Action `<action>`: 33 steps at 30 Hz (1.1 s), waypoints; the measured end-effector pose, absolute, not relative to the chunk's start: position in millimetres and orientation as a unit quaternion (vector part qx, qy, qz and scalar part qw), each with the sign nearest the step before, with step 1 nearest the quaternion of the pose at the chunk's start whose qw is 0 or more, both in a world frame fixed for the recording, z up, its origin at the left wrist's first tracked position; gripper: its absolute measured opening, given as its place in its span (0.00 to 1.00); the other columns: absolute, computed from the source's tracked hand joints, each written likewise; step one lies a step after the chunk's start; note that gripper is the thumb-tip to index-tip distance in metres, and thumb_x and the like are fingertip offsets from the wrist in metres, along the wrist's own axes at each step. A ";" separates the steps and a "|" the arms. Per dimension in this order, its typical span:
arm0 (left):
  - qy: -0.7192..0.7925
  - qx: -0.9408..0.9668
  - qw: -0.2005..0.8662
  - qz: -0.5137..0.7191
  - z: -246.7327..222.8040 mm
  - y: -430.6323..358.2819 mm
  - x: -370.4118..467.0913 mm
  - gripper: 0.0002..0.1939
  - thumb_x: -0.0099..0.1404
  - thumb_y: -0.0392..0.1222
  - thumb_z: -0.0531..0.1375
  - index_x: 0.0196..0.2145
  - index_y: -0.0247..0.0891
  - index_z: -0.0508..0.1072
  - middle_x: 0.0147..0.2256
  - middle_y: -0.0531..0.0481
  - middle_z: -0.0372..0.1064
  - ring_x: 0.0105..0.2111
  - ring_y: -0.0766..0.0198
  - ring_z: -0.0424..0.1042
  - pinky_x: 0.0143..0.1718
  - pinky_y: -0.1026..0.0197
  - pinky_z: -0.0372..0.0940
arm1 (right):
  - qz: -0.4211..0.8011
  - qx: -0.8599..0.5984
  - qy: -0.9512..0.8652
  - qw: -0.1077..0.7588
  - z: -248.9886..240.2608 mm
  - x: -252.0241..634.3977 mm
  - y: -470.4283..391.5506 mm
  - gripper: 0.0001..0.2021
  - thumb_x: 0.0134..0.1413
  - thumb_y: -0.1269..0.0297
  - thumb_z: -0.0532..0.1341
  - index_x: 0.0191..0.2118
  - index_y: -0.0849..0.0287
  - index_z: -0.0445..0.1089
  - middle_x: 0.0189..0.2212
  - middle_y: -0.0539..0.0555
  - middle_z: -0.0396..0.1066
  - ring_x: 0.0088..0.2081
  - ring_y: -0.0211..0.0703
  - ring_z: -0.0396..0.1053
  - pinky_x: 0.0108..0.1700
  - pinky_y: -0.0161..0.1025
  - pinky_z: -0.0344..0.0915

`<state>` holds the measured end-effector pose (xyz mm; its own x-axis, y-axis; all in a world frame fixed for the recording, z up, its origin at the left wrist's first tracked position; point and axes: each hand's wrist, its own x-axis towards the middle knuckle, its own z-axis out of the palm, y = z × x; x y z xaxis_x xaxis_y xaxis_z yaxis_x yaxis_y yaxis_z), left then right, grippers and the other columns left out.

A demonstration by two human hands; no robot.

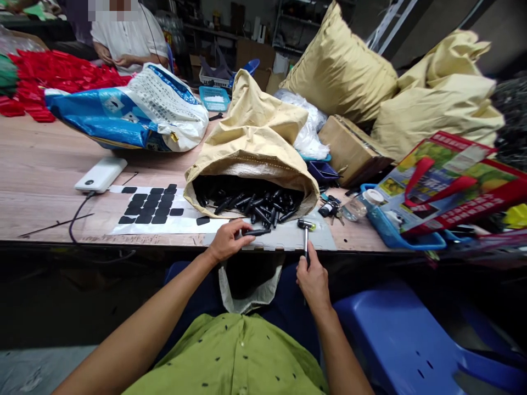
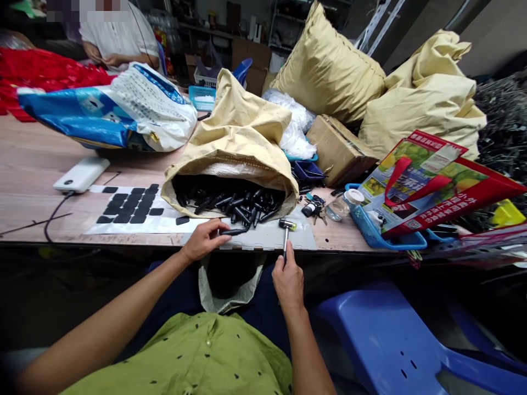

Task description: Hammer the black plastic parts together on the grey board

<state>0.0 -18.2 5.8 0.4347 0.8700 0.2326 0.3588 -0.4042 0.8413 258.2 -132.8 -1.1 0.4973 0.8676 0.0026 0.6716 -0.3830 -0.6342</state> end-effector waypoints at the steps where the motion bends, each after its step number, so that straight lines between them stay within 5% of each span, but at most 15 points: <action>1: 0.388 0.772 0.376 0.336 4.4 -32.1 -0.4 0.12 0.67 0.49 0.62 0.42 0.39 0.77 0.34 0.50 0.72 0.31 0.65 0.67 0.35 0.62 0.62 | 0.170 -0.817 -0.470 0.288 -0.4 258.0 -133.0 0.32 0.62 0.58 0.53 0.70 0.58 0.60 0.22 0.51 0.73 0.24 0.47 0.72 0.33 0.40 0.68; 5: 0.321 0.838 0.392 0.202 -25.0 -94.2 -1.6 0.11 0.70 0.49 0.60 0.45 0.44 0.77 0.37 0.50 0.75 0.36 0.62 0.72 0.41 0.60 0.63 | 0.165 -0.816 -0.473 0.288 0.7 257.7 -133.6 0.31 0.62 0.58 0.53 0.70 0.60 0.61 0.22 0.53 0.74 0.25 0.49 0.73 0.34 0.40 0.67; 11: 0.527 0.768 0.362 0.036 -91.7 -124.7 -11.9 0.09 0.69 0.44 0.57 0.43 0.43 0.74 0.41 0.48 0.79 0.42 0.55 0.77 0.42 0.57 0.63 | 0.136 -0.836 -0.479 0.231 0.6 257.6 -132.9 0.30 0.64 0.59 0.52 0.70 0.56 0.60 0.24 0.55 0.75 0.25 0.49 0.72 0.32 0.40 0.63; 18: 0.576 0.755 0.313 -0.026 -105.2 -120.9 -5.6 0.18 0.75 0.51 0.47 0.51 0.41 0.70 0.42 0.41 0.80 0.45 0.49 0.79 0.42 0.55 0.63 | 0.122 -0.844 -0.484 0.198 1.8 258.1 -133.2 0.30 0.66 0.58 0.50 0.71 0.54 0.59 0.26 0.57 0.76 0.28 0.54 0.74 0.32 0.42 0.62; 25: 0.512 0.777 0.342 0.132 -76.9 -119.6 -0.4 0.19 0.74 0.51 0.51 0.58 0.45 0.66 0.31 0.53 0.76 0.32 0.60 0.77 0.35 0.61 0.63 | 0.132 -0.852 -0.476 0.172 1.4 258.3 -131.8 0.29 0.67 0.60 0.50 0.72 0.53 0.56 0.30 0.57 0.78 0.31 0.53 0.76 0.35 0.41 0.64; 33: 0.580 0.702 0.122 0.394 -1.3 -27.3 -7.4 0.11 0.70 0.44 0.57 0.46 0.41 0.74 0.34 0.50 0.72 0.35 0.61 0.74 0.41 0.61 0.67 | 0.146 -0.855 -0.470 0.165 0.5 258.9 -132.7 0.30 0.68 0.59 0.49 0.73 0.50 0.53 0.33 0.57 0.79 0.34 0.55 0.77 0.36 0.42 0.64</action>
